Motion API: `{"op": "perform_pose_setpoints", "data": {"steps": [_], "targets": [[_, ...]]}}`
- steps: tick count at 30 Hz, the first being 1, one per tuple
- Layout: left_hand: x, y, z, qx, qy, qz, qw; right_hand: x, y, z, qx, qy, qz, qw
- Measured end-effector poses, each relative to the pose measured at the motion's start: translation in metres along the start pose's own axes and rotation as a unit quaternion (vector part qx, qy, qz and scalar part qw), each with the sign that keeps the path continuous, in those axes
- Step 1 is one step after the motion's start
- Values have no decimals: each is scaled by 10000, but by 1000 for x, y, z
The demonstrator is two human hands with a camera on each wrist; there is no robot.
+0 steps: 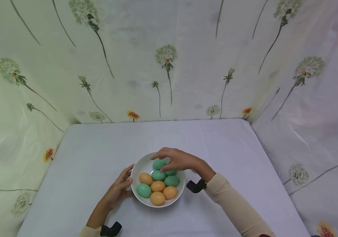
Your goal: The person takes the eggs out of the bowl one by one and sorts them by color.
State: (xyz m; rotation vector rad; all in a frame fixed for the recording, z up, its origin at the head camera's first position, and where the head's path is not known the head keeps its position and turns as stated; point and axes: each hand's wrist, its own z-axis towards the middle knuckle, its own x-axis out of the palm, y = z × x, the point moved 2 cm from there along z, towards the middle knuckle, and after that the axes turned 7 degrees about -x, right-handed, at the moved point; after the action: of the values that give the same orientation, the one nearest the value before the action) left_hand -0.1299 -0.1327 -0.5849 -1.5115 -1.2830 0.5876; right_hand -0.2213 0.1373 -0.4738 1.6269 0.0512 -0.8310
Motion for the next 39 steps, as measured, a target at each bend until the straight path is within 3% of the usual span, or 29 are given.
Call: {"op": "perform_pose_setpoints", "data": {"steps": [10, 17, 27, 39], "targets": [[-1, -2, 0, 23, 36, 39, 10000, 23, -10, 36, -22, 798, -831, 9933], [-2, -1, 1, -4, 76, 2, 10000, 32, -9, 52, -196, 1079, -1152, 9873], [-2, 1, 2, -20, 72, -52, 10000, 43, -10, 61, 85, 1392, -1110, 9840], [-2, 0, 1, -15, 176, -77, 9998, 53, -9, 66, 88, 1621, -1673, 9725]]}}
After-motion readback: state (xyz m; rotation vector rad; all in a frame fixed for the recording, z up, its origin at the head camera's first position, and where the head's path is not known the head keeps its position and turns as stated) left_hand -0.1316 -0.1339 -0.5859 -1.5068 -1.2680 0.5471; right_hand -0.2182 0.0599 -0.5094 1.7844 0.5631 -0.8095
